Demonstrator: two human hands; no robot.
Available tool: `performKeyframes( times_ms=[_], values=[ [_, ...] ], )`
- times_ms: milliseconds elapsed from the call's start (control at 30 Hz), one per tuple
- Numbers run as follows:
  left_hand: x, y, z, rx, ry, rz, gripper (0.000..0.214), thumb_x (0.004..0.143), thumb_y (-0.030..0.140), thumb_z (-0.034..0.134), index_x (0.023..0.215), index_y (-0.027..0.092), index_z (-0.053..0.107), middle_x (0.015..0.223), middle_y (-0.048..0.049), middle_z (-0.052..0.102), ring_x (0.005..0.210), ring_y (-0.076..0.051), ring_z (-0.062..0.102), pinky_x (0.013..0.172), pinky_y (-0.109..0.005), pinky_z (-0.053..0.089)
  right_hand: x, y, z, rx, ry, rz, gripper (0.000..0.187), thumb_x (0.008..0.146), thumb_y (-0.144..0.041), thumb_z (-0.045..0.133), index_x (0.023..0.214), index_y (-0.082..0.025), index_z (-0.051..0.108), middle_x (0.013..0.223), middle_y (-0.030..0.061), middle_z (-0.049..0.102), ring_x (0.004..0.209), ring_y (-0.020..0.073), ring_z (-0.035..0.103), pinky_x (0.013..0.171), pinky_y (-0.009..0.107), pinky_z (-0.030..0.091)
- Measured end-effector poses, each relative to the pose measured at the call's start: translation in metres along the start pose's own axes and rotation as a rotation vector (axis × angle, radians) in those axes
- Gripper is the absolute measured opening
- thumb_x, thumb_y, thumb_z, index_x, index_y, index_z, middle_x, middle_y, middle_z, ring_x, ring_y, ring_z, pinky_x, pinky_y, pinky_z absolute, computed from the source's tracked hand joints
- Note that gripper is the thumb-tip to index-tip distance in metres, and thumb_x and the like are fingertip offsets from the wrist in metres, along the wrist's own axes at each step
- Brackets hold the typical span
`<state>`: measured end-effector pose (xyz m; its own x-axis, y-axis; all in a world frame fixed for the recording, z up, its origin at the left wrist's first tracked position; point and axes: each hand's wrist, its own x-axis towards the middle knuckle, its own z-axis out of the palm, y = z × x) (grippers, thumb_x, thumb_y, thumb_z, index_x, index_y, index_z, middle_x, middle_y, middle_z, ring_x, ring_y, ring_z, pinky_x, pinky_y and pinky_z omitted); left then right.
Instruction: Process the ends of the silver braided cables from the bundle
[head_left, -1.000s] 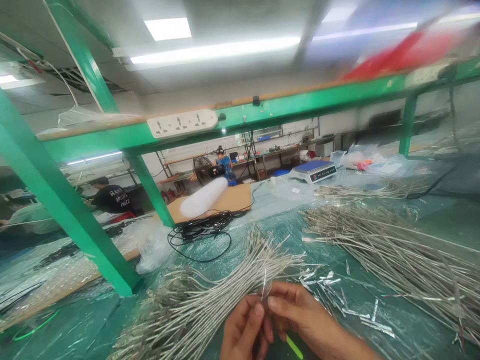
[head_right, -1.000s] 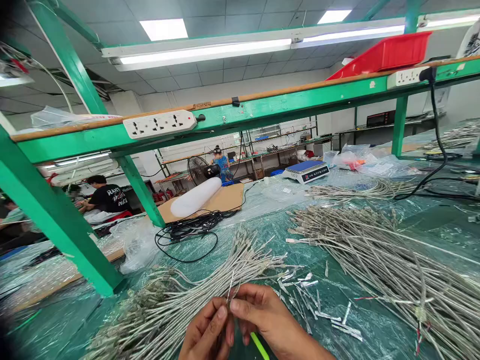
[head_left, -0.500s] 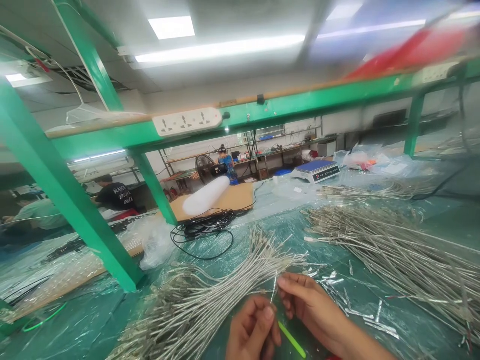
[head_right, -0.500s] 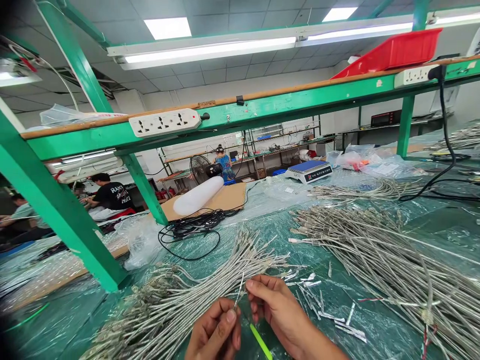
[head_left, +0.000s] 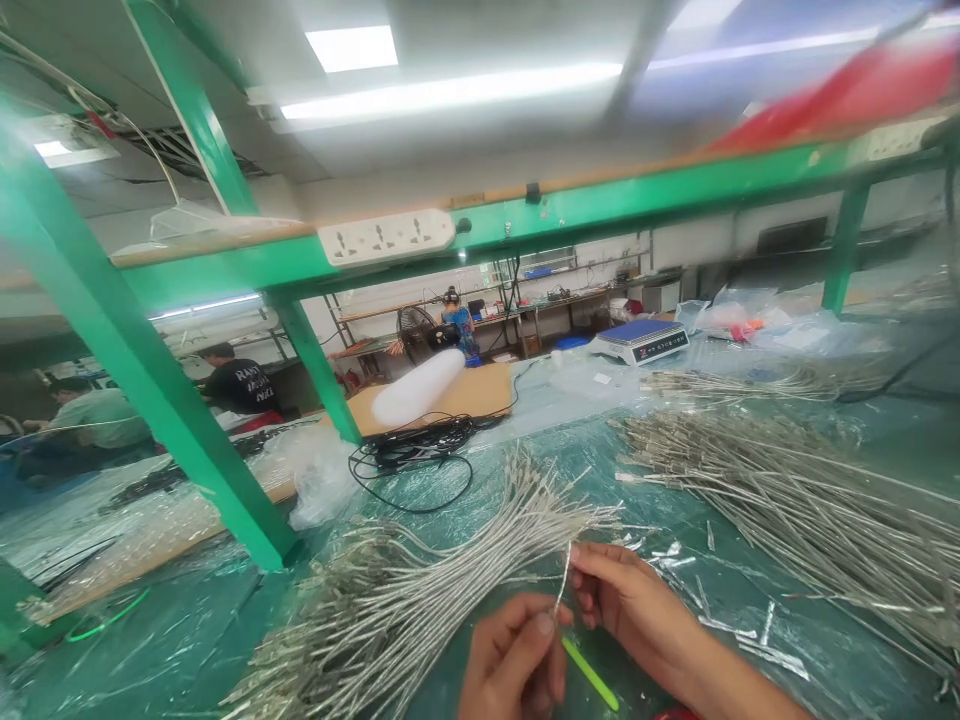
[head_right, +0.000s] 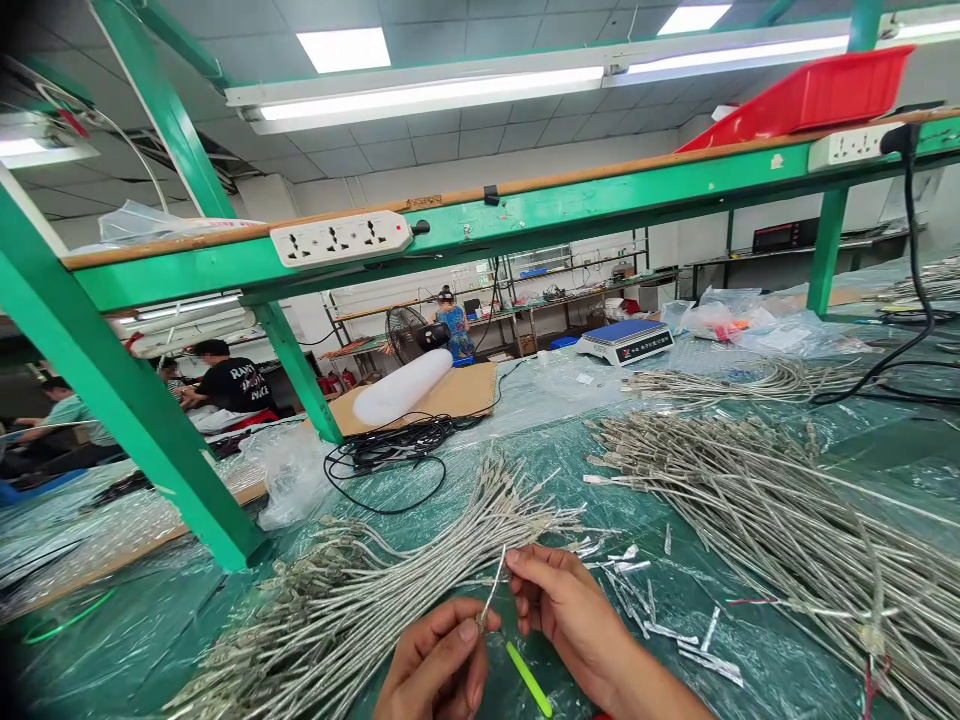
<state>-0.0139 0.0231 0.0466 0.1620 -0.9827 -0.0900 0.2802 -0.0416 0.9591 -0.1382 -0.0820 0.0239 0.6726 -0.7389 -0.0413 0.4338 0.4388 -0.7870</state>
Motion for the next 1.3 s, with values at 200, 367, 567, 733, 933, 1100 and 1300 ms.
performKeyframes(
  times_ms=[200,367,567,733,933,1100,1300],
  values=[
    [0.0,0.0,-0.001,0.053,0.084,0.1,0.044,0.073,0.054,0.071,0.089,0.014,0.07,0.049,0.0006,0.056,0.034,-0.003,0.023,0.039,-0.021,0.011,0.005,-0.01,-0.006,-0.138,0.078,-0.106,0.033,0.078,-0.044,0.073,0.067,-0.015,0.06,0.064,-0.0022,0.052,0.054,0.0094,0.046,0.049,0.022,0.04],
    [0.002,-0.006,-0.001,0.189,0.251,0.256,0.04,0.074,0.053,0.072,0.085,0.015,0.067,0.054,-0.0001,0.061,0.036,-0.004,0.026,0.039,-0.021,0.015,-0.002,-0.013,0.004,-0.31,0.019,-0.183,0.038,0.078,-0.048,0.073,0.065,-0.014,0.063,0.056,-0.002,0.052,0.053,0.0107,0.047,0.052,0.023,0.04],
    [0.002,-0.008,0.0,0.227,0.191,0.235,0.036,0.078,0.052,0.068,0.084,0.016,0.065,0.053,0.0016,0.06,0.036,-0.004,0.025,0.04,-0.021,0.016,-0.011,-0.012,0.012,-0.462,-0.039,-0.235,0.036,0.079,-0.051,0.07,0.085,-0.015,0.068,0.064,-0.002,0.053,0.056,0.0107,0.047,0.054,0.024,0.041],
    [0.002,-0.008,0.001,0.214,0.118,0.176,0.034,0.079,0.051,0.067,0.083,0.017,0.064,0.053,0.0028,0.06,0.034,-0.002,0.024,0.039,-0.02,0.015,-0.009,-0.007,0.009,-0.529,-0.058,-0.237,0.034,0.078,-0.049,0.071,0.077,-0.015,0.066,0.063,-0.0026,0.052,0.054,0.0094,0.043,0.052,0.023,0.036],
    [0.002,-0.008,0.001,0.234,0.128,0.133,0.035,0.079,0.051,0.068,0.08,0.016,0.063,0.053,0.0034,0.057,0.033,-0.002,0.025,0.036,-0.02,0.011,-0.011,-0.007,0.012,-0.572,-0.068,-0.232,0.038,0.079,-0.051,0.069,0.073,-0.014,0.063,0.06,-0.0035,0.049,0.054,0.0096,0.04,0.052,0.023,0.033],
    [0.003,-0.007,0.0,0.212,0.12,0.122,0.039,0.079,0.055,0.066,0.076,0.016,0.061,0.054,0.0017,0.059,0.032,-0.001,0.026,0.036,-0.019,0.014,-0.014,-0.011,0.013,-0.567,-0.087,-0.215,0.038,0.082,-0.051,0.066,0.072,-0.014,0.061,0.06,-0.0038,0.048,0.054,0.0096,0.042,0.053,0.022,0.034],
    [0.005,-0.009,-0.003,0.141,0.074,0.112,0.041,0.077,0.056,0.066,0.078,0.015,0.063,0.054,0.0006,0.06,0.031,-0.001,0.028,0.035,-0.018,0.014,-0.012,-0.009,0.011,-0.547,-0.109,-0.227,0.035,0.085,-0.047,0.064,0.073,-0.015,0.059,0.061,-0.0041,0.049,0.053,0.0088,0.043,0.053,0.022,0.035]
  ],
)
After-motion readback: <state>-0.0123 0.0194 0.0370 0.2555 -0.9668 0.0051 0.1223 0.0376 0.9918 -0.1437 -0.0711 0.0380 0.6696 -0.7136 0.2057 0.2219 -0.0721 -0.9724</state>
